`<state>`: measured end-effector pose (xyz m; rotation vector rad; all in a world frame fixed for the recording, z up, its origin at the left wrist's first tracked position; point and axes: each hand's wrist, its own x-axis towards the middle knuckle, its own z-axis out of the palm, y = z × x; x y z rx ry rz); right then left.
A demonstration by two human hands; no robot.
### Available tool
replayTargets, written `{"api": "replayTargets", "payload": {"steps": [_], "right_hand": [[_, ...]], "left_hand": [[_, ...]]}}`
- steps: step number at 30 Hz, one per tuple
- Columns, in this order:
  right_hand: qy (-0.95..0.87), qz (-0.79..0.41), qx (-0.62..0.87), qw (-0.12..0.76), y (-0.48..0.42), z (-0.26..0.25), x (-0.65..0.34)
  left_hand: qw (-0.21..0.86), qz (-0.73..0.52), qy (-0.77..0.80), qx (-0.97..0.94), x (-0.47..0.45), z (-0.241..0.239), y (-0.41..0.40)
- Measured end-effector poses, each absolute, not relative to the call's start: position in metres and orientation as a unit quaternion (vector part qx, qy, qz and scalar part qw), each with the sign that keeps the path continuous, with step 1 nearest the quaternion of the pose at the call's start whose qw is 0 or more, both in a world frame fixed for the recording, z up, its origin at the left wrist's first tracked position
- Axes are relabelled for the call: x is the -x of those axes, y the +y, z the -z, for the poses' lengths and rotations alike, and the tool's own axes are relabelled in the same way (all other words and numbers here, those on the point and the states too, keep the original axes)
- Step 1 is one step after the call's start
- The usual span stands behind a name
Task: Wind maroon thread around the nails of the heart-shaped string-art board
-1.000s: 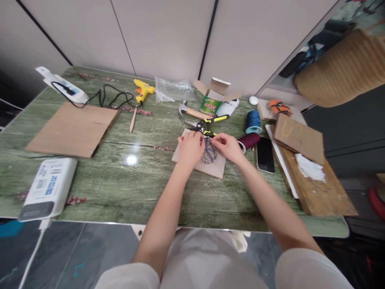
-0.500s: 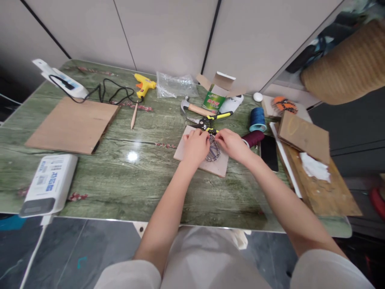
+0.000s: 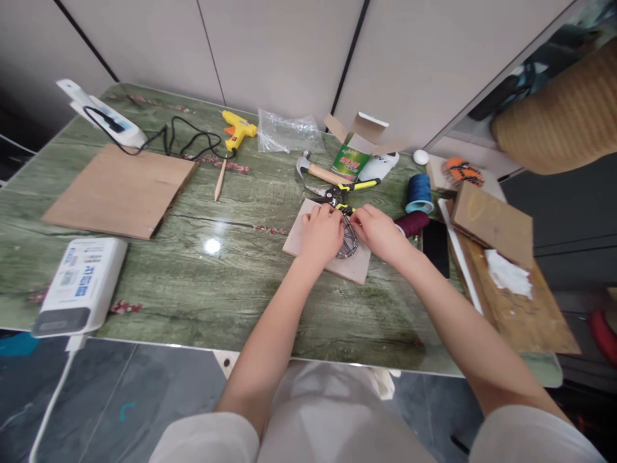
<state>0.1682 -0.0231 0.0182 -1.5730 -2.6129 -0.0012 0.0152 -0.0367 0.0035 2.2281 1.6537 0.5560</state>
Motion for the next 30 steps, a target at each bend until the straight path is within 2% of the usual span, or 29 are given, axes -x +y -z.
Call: {"api": "replayTargets", "payload": {"steps": [15, 23, 30], "right_hand": [[-0.858, 0.053, 0.51, -0.022, -0.026, -0.022, -0.161], [-0.876, 0.091, 0.474, -0.003, -0.025, -0.015, -0.166], [-0.89, 0.042, 0.454, 0.028, -0.026, -0.014, -0.174]], "left_hand": [[0.153, -0.201, 0.573, -0.78, -0.014, -0.003, -0.037], [0.154, -0.198, 0.576, -0.778, -0.014, -0.003, -0.036], [0.161, -0.192, 0.58, -0.775, -0.014, -0.005, -0.036]]}}
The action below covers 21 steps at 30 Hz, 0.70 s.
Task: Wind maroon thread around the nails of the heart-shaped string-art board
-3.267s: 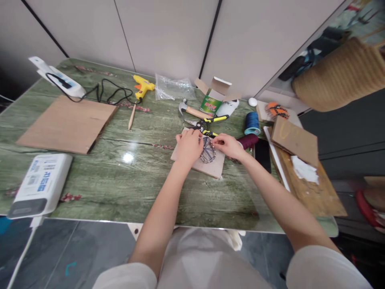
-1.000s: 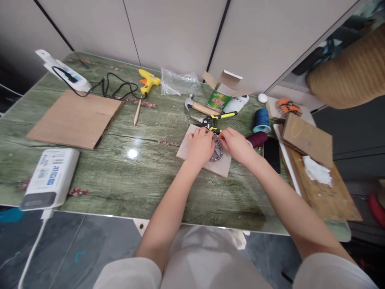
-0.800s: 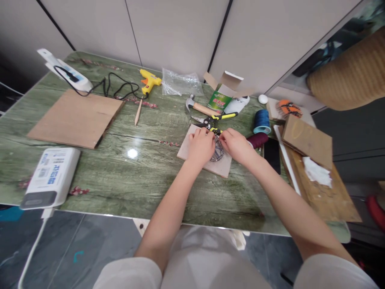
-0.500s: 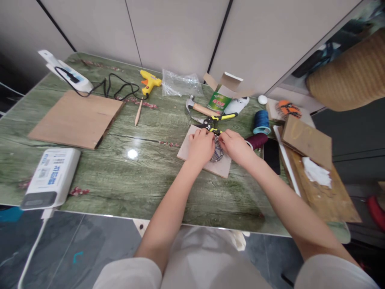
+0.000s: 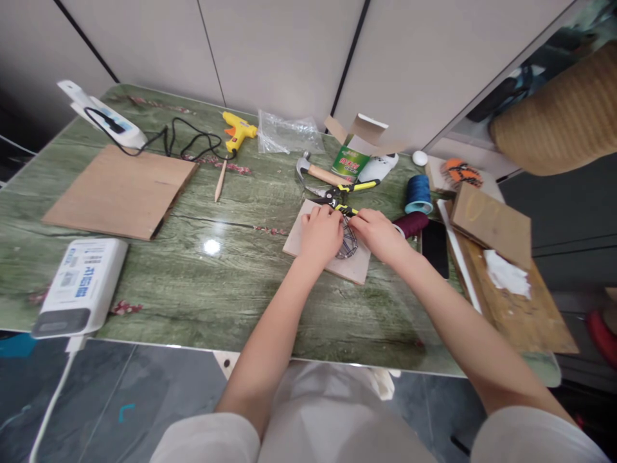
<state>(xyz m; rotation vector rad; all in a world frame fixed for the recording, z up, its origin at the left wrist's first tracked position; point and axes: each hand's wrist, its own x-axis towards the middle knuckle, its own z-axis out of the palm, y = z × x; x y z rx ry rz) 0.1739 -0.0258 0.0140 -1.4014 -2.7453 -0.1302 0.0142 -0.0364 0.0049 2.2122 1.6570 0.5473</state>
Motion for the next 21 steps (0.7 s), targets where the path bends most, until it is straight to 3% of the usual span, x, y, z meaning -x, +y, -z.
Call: {"api": "replayTargets", "payload": {"steps": [5, 10, 14, 21], "right_hand": [[-0.89, 0.01, 0.454, 0.051, -0.028, -0.015, -0.181], [-0.872, -0.087, 0.459, 0.145, -0.037, -0.015, -0.193], [-0.81, -0.133, 0.524, 0.227, -0.045, -0.009, -0.199], [-0.7, -0.195, 0.621, 0.295, -0.043, 0.005, -0.191]], "left_hand": [[0.159, -0.191, 0.583, -0.773, -0.014, -0.007, -0.037], [0.162, -0.185, 0.591, -0.768, -0.014, -0.01, -0.037], [0.159, -0.186, 0.596, -0.764, -0.015, -0.011, -0.038], [0.152, -0.188, 0.598, -0.764, -0.016, -0.009, -0.038]]}}
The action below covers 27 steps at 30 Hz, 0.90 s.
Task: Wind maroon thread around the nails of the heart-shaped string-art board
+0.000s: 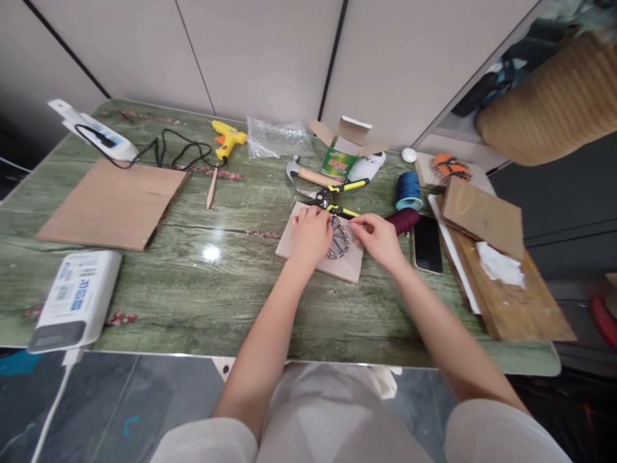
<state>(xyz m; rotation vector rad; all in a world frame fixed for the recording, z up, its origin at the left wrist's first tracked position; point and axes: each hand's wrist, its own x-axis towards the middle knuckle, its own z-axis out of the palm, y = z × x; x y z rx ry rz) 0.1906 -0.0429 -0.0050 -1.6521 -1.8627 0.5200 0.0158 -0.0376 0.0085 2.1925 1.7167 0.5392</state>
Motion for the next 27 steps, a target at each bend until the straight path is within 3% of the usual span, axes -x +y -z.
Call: {"api": "replayTargets", "payload": {"steps": [14, 22, 24, 27], "right_hand": [[-0.697, -0.208, 0.624, 0.286, -0.029, 0.01, -0.18], [-0.639, -0.383, 0.607, 0.277, -0.016, 0.005, -0.189], [-0.645, -0.365, 0.608, 0.285, -0.021, 0.0, -0.191], [-0.709, -0.241, 0.595, 0.293, -0.033, -0.006, -0.192]], "left_hand": [[0.15, -0.181, 0.601, -0.764, -0.016, -0.009, -0.037], [0.15, -0.188, 0.599, -0.764, -0.015, -0.009, -0.036], [0.152, -0.183, 0.602, -0.762, -0.015, -0.01, -0.036], [0.155, -0.178, 0.604, -0.761, -0.014, -0.012, -0.037]]}}
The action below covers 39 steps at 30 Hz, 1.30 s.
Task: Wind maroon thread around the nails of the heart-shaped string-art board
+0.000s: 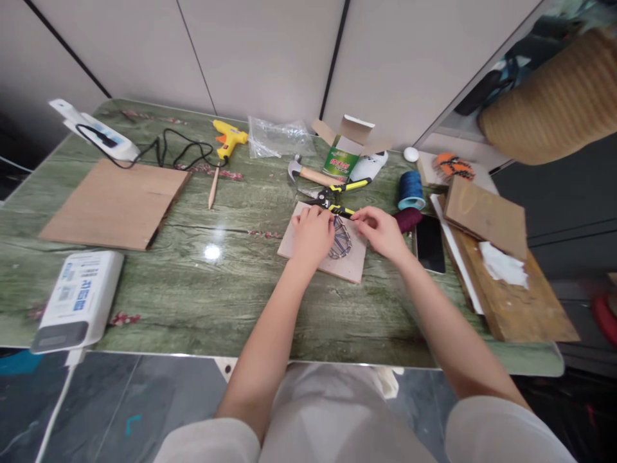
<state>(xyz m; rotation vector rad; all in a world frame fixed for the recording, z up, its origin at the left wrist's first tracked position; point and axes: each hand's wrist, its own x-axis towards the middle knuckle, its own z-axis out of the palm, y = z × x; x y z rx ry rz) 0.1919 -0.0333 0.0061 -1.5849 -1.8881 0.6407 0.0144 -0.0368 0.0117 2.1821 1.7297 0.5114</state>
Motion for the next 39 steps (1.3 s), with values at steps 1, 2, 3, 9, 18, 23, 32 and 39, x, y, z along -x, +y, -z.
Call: {"api": "replayTargets", "payload": {"steps": [1, 2, 3, 9, 18, 23, 32, 39], "right_hand": [[-0.734, -0.196, 0.58, 0.294, -0.038, -0.007, -0.192], [-0.756, -0.161, 0.563, 0.295, -0.042, -0.006, -0.192], [-0.774, -0.136, 0.544, 0.292, -0.045, -0.005, -0.193], [-0.831, -0.098, 0.494, 0.239, -0.051, 0.005, -0.196], [-0.813, -0.125, 0.508, 0.255, -0.051, 0.003, -0.192], [-0.8, -0.119, 0.512, 0.288, -0.052, 0.003, -0.194], [-0.835, -0.029, 0.512, 0.201, -0.051, 0.007, -0.192], [-0.838, 0.018, 0.521, 0.159, -0.054, 0.001, -0.19]], "left_hand": [[0.155, -0.179, 0.603, -0.762, -0.014, -0.012, -0.037], [0.154, -0.18, 0.603, -0.762, -0.014, -0.012, -0.037], [0.154, -0.181, 0.602, -0.762, -0.014, -0.011, -0.037], [0.149, -0.2, 0.597, -0.763, -0.014, -0.008, -0.037], [0.157, -0.186, 0.6, -0.762, -0.014, -0.01, -0.037], [0.157, -0.19, 0.595, -0.765, -0.014, -0.01, -0.037], [0.148, -0.193, 0.598, -0.764, -0.015, -0.009, -0.036], [0.151, -0.19, 0.599, -0.763, -0.015, -0.008, -0.036]]}}
